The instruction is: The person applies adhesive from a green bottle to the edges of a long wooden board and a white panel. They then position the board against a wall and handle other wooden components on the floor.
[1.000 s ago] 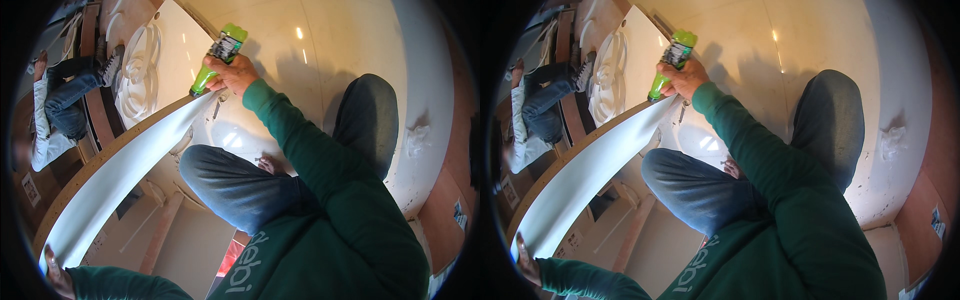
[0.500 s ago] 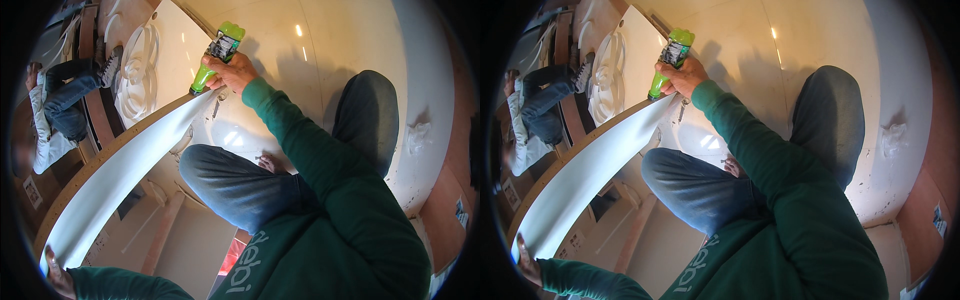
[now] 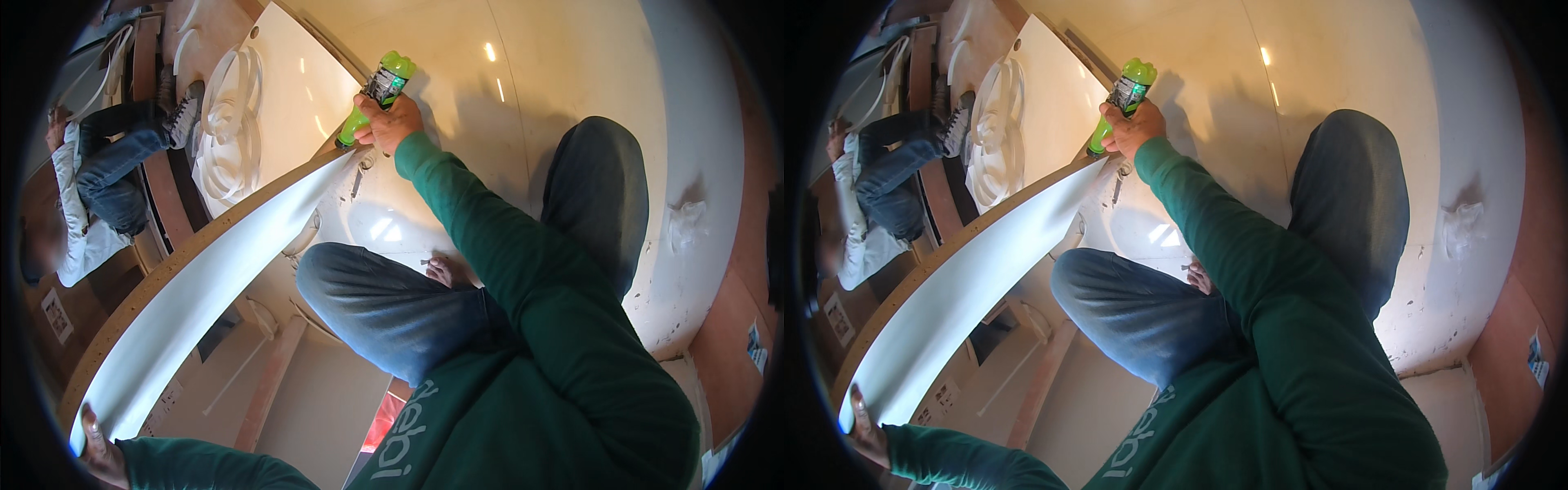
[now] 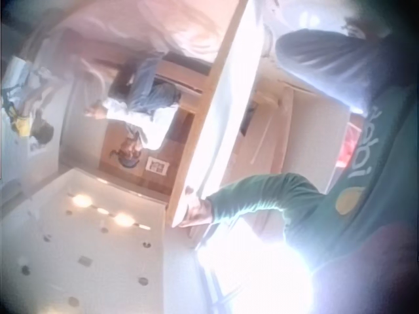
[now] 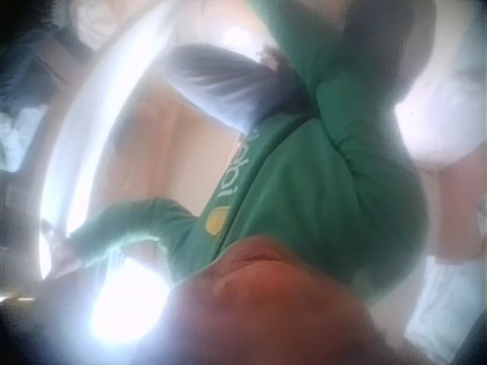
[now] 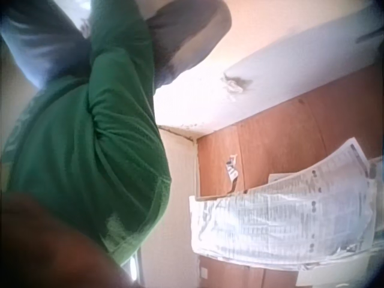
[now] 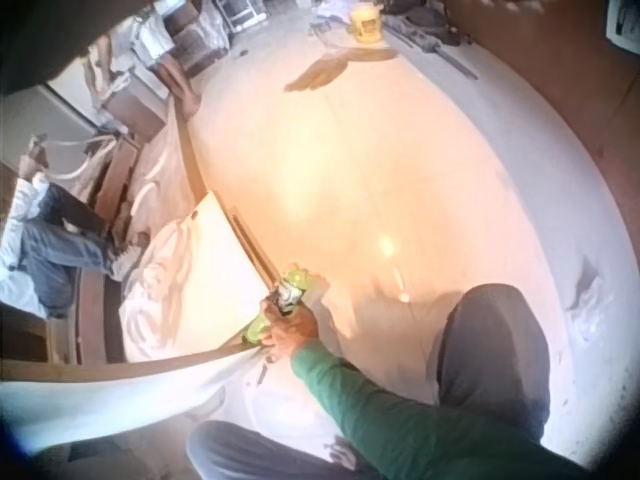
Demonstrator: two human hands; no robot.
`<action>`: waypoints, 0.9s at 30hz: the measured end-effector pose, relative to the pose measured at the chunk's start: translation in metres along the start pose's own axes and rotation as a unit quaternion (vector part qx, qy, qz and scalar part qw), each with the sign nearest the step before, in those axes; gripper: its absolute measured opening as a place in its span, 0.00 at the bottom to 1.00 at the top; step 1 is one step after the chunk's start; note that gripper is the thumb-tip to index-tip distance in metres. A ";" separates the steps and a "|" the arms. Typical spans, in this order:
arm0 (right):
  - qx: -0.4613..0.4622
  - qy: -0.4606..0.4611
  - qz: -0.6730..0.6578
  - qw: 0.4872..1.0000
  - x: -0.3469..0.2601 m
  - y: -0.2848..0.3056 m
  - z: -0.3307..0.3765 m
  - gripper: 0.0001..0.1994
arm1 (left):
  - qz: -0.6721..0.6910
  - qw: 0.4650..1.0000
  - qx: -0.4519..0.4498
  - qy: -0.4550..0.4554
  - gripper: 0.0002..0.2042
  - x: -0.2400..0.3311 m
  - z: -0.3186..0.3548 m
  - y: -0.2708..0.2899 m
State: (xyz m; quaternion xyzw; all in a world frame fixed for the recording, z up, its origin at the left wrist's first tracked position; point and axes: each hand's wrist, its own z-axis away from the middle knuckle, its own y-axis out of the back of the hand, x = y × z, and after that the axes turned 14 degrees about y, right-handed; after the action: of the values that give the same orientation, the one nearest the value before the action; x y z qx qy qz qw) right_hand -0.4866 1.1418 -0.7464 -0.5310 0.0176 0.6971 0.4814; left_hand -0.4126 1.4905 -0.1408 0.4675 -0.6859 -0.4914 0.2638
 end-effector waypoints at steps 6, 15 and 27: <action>-0.017 0.026 0.016 0.999 -0.024 -0.009 0.016 0.17 | 0.060 0.995 0.003 0.080 0.21 0.048 0.024 -0.016; -0.193 0.142 0.002 0.971 -0.130 -0.064 0.075 0.19 | 0.093 0.991 0.014 0.090 0.23 0.061 0.024 -0.028; -0.157 0.117 -0.009 0.980 -0.104 -0.055 0.065 0.18 | 0.098 0.990 0.012 0.096 0.24 0.062 0.021 -0.033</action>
State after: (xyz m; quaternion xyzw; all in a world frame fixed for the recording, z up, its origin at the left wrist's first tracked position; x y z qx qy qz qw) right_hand -0.4987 1.1383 -0.6131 -0.6785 -0.0407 0.6197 0.3925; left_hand -0.4431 1.4412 -0.1846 0.4462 -0.7054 -0.4078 0.3701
